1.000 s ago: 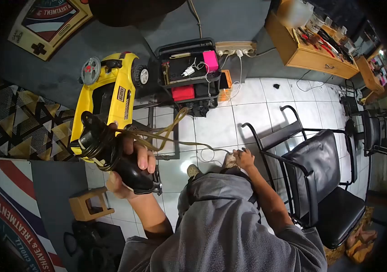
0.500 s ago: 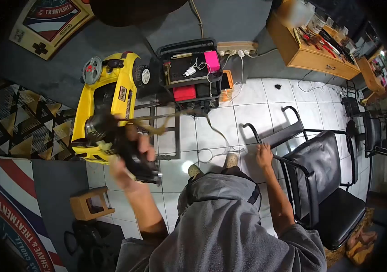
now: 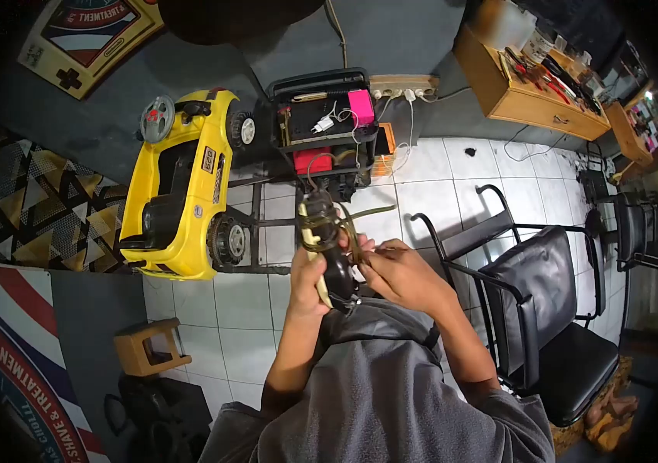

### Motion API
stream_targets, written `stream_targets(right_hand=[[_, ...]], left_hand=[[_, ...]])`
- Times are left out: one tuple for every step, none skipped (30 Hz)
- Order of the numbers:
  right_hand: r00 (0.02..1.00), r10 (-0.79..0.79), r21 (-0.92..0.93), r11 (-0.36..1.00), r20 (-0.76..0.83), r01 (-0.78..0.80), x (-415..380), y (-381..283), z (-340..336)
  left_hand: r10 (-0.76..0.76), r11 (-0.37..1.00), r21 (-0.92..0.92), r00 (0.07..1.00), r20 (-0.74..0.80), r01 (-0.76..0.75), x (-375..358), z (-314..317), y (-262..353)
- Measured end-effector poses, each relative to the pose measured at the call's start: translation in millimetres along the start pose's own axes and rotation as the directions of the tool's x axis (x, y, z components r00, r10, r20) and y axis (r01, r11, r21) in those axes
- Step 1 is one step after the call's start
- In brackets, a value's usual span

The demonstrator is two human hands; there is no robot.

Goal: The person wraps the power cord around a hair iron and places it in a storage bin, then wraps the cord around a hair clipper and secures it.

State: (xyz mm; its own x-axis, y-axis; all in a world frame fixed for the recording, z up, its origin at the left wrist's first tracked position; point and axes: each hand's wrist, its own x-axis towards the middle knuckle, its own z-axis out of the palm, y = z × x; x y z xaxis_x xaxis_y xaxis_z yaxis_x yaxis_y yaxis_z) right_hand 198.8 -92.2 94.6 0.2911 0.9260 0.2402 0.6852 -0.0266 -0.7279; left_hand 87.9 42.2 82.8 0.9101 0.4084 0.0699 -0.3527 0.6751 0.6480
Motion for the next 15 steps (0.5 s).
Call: stream_targets(right_hand=[[0.999, 0.002, -0.076, 0.997, 0.045, 0.001, -2.1, -1.2, -0.9], [0.999, 0.003, -0.086, 0.996, 0.033, -0.001, -3.9, 0.6, 3.1], [0.999, 0.003, -0.087, 0.996, 0.032, 0.0, -5.0, 3.6, 7.1], [0.999, -0.007, -0.086, 0.996, 0.048, 0.011, -5.6, 8.0, 10.8], [0.998, -0.016, -0.083, 0.996, 0.064, 0.021, -6.1, 13.4, 16.0], [0.998, -0.016, -0.082, 0.996, 0.063, 0.021, -7.9, 22.8, 23.1], [0.999, -0.047, -0.063, 0.997, -0.025, 0.045, -11.8, 35.7, 30.4], [0.991, -0.074, -0.046, 0.997, -0.113, 0.069, -16.6, 46.8, 35.8], [0.991, -0.069, -0.045, 0.997, -0.111, 0.065, -22.1, 55.8, 39.5], [0.996, 0.021, 0.102, 0.995, -0.088, -0.012, -28.2, 63.6, 42.8], [0.993, 0.108, 0.246, 0.965, -0.056, -0.091, -31.5, 65.3, 44.7], [0.976, 0.215, 0.328, 0.922, 0.008, -0.206, -34.5, 60.2, 42.8], [0.975, 0.221, 0.334, 0.919, 0.006, -0.21, -37.6, 61.5, 48.5], [0.964, 0.266, 0.443, 0.864, -0.001, -0.238, -40.3, 65.5, 55.6], [0.951, 0.31, 0.544, 0.798, -0.002, -0.259, -42.7, 68.5, 60.2]], left_hand=[[-0.01, 0.994, -0.108, 1.0, 0.02, 0.012, 0.8, -7.3, -0.7], [-0.016, 0.994, -0.109, 1.0, 0.006, 0.017, 1.2, -7.0, 1.9], [-0.022, 0.994, -0.11, 1.0, -0.003, 0.022, 2.8, -5.4, 4.6], [-0.02, 0.994, -0.111, 1.0, 0.002, 0.02, 5.2, -4.1, 5.9], [-0.018, 0.996, -0.09, 1.0, -0.006, 0.017, 6.5, -3.2, 7.3], [-0.016, 0.997, -0.069, 1.0, -0.015, 0.015, 7.3, -2.5, 9.3], [-0.018, 0.997, -0.069, 1.0, -0.014, 0.017, 8.7, -2.2, 12.2], [0.015, 0.994, -0.104, 1.0, -0.023, -0.018, 9.9, -2.3, 15.8], [0.047, 0.989, -0.14, 0.998, -0.034, -0.052, 10.8, -2.6, 19.4], [0.074, 0.987, -0.139, 0.996, -0.059, -0.081, 11.1, -2.8, 23.4], [0.104, 0.987, -0.114, 0.993, -0.048, -0.109, 13.0, -0.4, 29.4], [0.125, 0.982, -0.139, 0.991, -0.054, -0.132, 14.5, 2.3, 33.9], [0.147, 0.975, -0.162, 0.987, -0.06, -0.154, 15.9, 5.0, 37.9], [0.164, 0.975, -0.15, 0.986, -0.03, -0.167, 18.3, 7.4, 41.5], [0.195, 0.963, -0.189, 0.981, -0.012, -0.194, 19.9, 11.4, 42.7]])
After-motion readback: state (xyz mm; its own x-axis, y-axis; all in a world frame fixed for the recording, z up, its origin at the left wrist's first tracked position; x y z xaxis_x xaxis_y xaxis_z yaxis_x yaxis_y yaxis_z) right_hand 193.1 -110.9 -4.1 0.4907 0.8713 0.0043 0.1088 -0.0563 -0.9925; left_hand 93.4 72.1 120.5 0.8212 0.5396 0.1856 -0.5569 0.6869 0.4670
